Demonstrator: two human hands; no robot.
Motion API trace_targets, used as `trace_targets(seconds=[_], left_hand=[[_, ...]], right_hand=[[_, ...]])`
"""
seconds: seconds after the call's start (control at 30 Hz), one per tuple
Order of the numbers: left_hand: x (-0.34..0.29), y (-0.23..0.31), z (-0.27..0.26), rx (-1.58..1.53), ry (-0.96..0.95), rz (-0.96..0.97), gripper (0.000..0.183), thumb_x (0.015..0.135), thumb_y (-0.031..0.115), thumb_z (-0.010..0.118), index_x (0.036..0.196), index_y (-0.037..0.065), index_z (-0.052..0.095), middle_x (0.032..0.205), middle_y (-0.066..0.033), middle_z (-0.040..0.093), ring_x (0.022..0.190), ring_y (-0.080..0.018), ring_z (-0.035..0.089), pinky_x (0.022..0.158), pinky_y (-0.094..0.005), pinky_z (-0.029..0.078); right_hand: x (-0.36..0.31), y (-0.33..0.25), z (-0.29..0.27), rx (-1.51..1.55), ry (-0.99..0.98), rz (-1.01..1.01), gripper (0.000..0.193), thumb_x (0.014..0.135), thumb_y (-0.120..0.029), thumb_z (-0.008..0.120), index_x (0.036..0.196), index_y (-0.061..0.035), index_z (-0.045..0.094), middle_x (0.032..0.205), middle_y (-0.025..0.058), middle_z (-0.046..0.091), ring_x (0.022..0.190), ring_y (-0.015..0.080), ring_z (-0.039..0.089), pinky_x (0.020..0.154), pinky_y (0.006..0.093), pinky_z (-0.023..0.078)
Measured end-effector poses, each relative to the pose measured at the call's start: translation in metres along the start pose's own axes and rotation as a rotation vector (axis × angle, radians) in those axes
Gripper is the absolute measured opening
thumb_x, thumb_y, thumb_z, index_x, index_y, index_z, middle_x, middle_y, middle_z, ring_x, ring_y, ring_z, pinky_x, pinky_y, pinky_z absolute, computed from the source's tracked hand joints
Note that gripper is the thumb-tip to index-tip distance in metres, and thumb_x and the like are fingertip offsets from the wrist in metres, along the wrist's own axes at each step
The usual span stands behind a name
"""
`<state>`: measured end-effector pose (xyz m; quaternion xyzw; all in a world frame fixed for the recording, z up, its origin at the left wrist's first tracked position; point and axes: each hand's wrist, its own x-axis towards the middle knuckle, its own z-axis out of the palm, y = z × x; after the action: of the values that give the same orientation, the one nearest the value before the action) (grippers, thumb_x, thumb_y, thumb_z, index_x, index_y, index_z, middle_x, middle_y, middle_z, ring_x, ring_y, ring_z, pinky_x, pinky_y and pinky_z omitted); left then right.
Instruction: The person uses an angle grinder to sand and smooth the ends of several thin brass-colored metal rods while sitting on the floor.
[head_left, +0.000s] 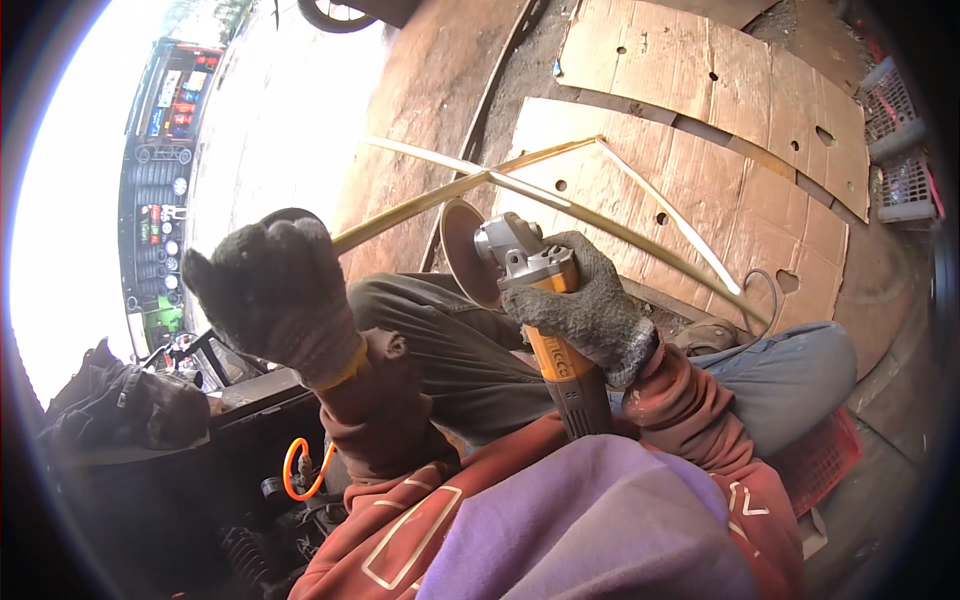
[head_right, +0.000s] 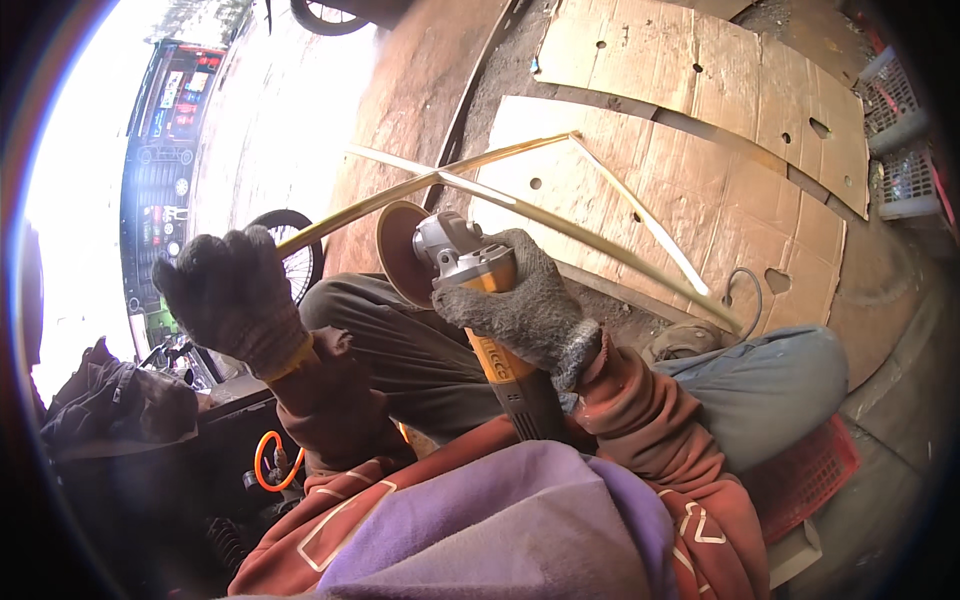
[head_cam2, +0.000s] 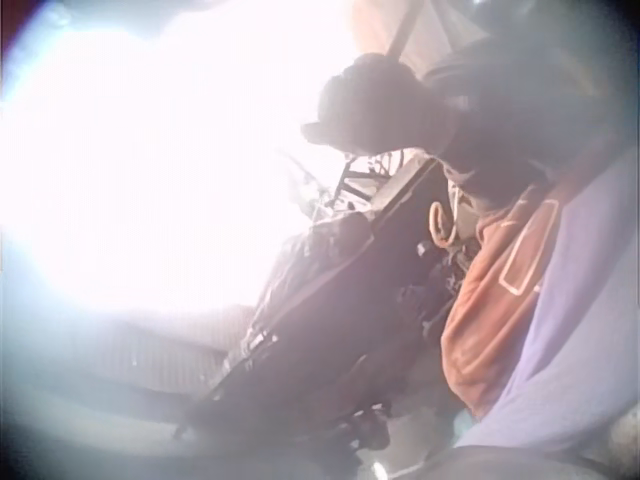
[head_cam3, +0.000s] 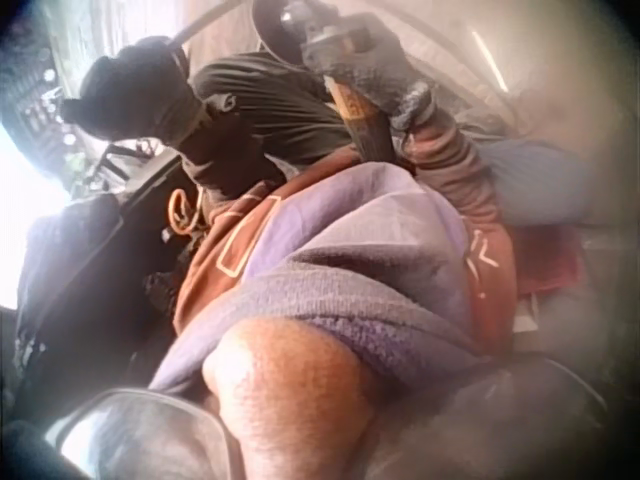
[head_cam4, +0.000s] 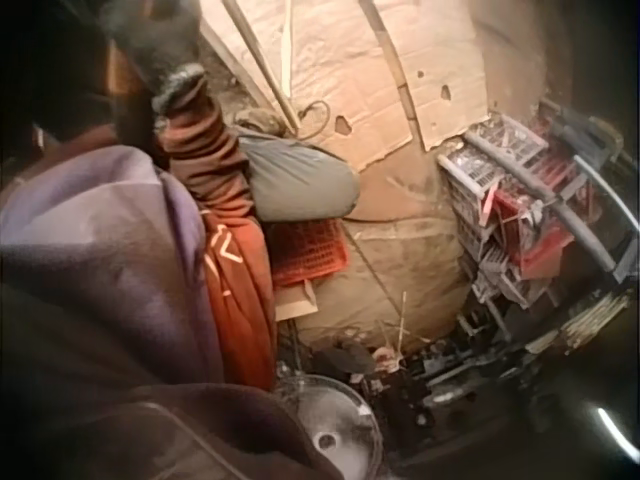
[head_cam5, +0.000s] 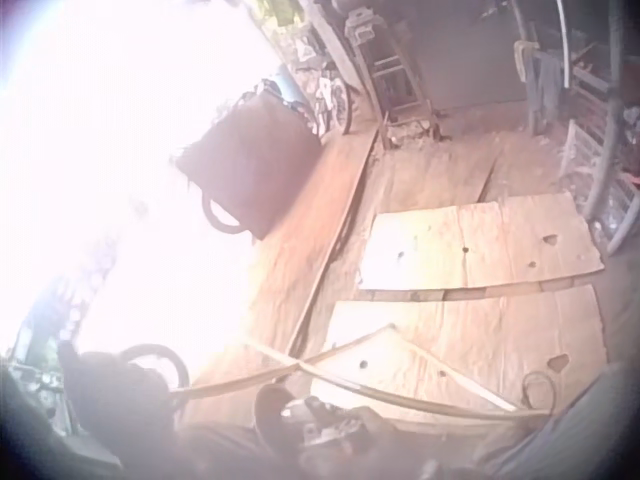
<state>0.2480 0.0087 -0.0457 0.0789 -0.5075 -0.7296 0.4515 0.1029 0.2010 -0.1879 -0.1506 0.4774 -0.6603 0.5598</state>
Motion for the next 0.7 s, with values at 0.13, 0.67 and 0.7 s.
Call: trace_targets(seconds=[0.13,0.67,0.7], left_hand=[[-0.011,-0.007,-0.003,0.110,0.055,0.111,0.053,0.108,0.049,0.041,0.070,0.014,0.051,0.057,0.0010,0.040,0.044,-0.0134,0.030,0.043,-0.0307,0.029],[-0.050,-0.014,-0.015,0.090,0.042,0.197,0.056,0.109,0.046,0.039,0.063,0.016,0.049,0.050,0.0033,0.035,0.038,-0.0123,0.025,0.041,-0.0320,0.029],[-0.053,-0.013,-0.018,0.176,0.005,0.211,0.056,0.109,0.046,0.038,0.069,0.015,0.061,0.051,0.0034,0.037,0.039,-0.0116,0.026,0.042,-0.0316,0.029]], right_hand=[[0.005,-0.006,0.006,0.054,-0.009,0.034,0.060,0.076,-0.026,0.090,0.119,-0.0026,0.055,0.102,0.0100,0.069,0.090,0.0150,0.068,0.080,0.0329,0.058],[0.004,-0.006,0.018,-0.086,-0.007,0.058,0.064,0.079,-0.015,0.088,0.129,-0.0019,0.048,0.111,0.0108,0.069,0.099,0.0171,0.069,0.083,0.0320,0.059],[0.007,-0.013,0.018,-0.179,0.010,0.135,0.065,0.080,-0.013,0.087,0.129,-0.0011,0.047,0.113,0.0114,0.069,0.100,0.0172,0.069,0.084,0.0318,0.059]])
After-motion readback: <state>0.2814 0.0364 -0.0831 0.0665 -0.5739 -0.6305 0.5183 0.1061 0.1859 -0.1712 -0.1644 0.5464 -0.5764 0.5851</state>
